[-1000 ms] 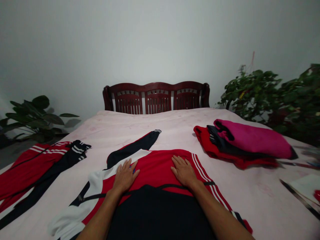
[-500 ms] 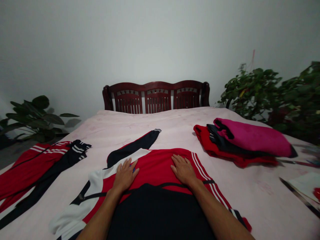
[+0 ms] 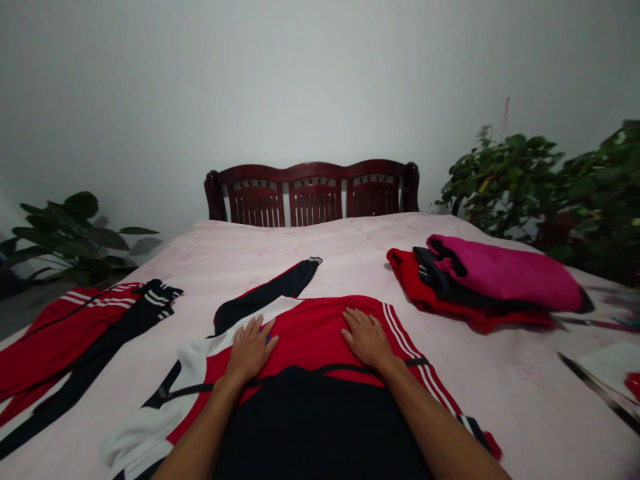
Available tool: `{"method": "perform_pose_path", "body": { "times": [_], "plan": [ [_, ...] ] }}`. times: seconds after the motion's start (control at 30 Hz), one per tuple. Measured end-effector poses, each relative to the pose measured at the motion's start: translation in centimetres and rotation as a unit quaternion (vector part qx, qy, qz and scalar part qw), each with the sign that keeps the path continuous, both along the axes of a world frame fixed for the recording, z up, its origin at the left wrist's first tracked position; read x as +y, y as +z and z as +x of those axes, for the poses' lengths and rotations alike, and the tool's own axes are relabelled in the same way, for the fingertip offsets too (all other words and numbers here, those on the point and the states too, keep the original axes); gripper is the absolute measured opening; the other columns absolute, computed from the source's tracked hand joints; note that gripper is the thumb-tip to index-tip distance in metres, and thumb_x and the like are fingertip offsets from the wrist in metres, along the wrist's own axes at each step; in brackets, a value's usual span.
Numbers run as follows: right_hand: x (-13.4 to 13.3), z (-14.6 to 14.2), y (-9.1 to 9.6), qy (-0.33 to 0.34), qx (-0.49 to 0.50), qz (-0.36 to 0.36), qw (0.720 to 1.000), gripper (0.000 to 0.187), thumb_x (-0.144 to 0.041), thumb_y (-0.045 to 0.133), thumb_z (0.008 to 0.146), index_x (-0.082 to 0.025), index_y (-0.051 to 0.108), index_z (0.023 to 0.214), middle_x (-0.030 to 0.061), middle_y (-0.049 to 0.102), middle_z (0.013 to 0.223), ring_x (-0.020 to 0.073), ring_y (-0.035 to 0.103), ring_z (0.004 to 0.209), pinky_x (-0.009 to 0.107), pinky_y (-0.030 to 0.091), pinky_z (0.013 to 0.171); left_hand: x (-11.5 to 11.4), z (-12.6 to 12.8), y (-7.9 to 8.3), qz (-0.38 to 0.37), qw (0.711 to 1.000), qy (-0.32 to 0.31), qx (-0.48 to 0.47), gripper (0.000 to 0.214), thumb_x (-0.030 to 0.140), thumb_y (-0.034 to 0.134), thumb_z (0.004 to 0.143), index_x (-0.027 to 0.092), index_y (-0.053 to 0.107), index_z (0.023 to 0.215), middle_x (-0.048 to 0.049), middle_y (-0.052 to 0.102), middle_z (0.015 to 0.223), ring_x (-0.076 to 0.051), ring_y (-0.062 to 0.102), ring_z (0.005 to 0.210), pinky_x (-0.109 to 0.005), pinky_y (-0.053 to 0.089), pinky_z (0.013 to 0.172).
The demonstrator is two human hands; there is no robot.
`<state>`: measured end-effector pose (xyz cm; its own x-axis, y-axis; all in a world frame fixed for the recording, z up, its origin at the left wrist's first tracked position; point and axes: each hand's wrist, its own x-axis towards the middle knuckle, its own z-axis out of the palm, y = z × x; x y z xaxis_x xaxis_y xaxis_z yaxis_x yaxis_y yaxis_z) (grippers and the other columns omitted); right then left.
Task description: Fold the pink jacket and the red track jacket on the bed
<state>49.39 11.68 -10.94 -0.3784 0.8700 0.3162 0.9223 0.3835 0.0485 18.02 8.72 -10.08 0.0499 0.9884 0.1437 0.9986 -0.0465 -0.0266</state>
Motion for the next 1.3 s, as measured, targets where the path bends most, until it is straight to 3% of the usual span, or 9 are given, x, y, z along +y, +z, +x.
{"method": "perform_pose_path", "body": {
  "times": [0.5,0.8,1.3],
  "plan": [
    [-0.11,-0.05,0.31,-0.005,0.001,-0.008,1.000,0.049,-0.019,0.073,0.104,-0.009,0.048,0.146,0.0023,0.014,0.141,0.0293,-0.002,0.123,0.043,0.008,0.108,0.42,-0.47,-0.68,0.009,1.000,-0.017,0.004,0.058,0.055,0.029,0.097,0.030,0.035,0.150,-0.0113,0.029,0.156,-0.028,0.026,0.144,-0.049,0.019,0.114],
    [-0.05,0.00,0.27,-0.006,-0.017,-0.006,1.000,0.051,-0.018,0.078,0.106,-0.007,0.049,0.146,0.0033,0.013,0.141,0.0303,-0.002,0.123,0.041,0.006,0.108,0.24,-0.20,-0.26,-0.002,1.000,-0.011,0.009,0.058,0.054,0.029,0.097,0.029,0.035,0.150,-0.0108,0.027,0.156,-0.028,0.025,0.145,-0.049,0.019,0.114],
    [-0.07,-0.01,0.24,-0.001,0.011,-0.015,1.000,0.048,-0.018,0.072,0.104,-0.009,0.048,0.145,0.0042,0.015,0.141,0.0313,-0.001,0.123,0.044,0.007,0.108,0.10,-0.21,-0.03,-0.008,1.000,-0.020,0.006,0.059,0.053,0.031,0.097,0.028,0.034,0.150,-0.0121,0.026,0.157,-0.028,0.023,0.145,-0.049,0.018,0.115]
  ]
}}
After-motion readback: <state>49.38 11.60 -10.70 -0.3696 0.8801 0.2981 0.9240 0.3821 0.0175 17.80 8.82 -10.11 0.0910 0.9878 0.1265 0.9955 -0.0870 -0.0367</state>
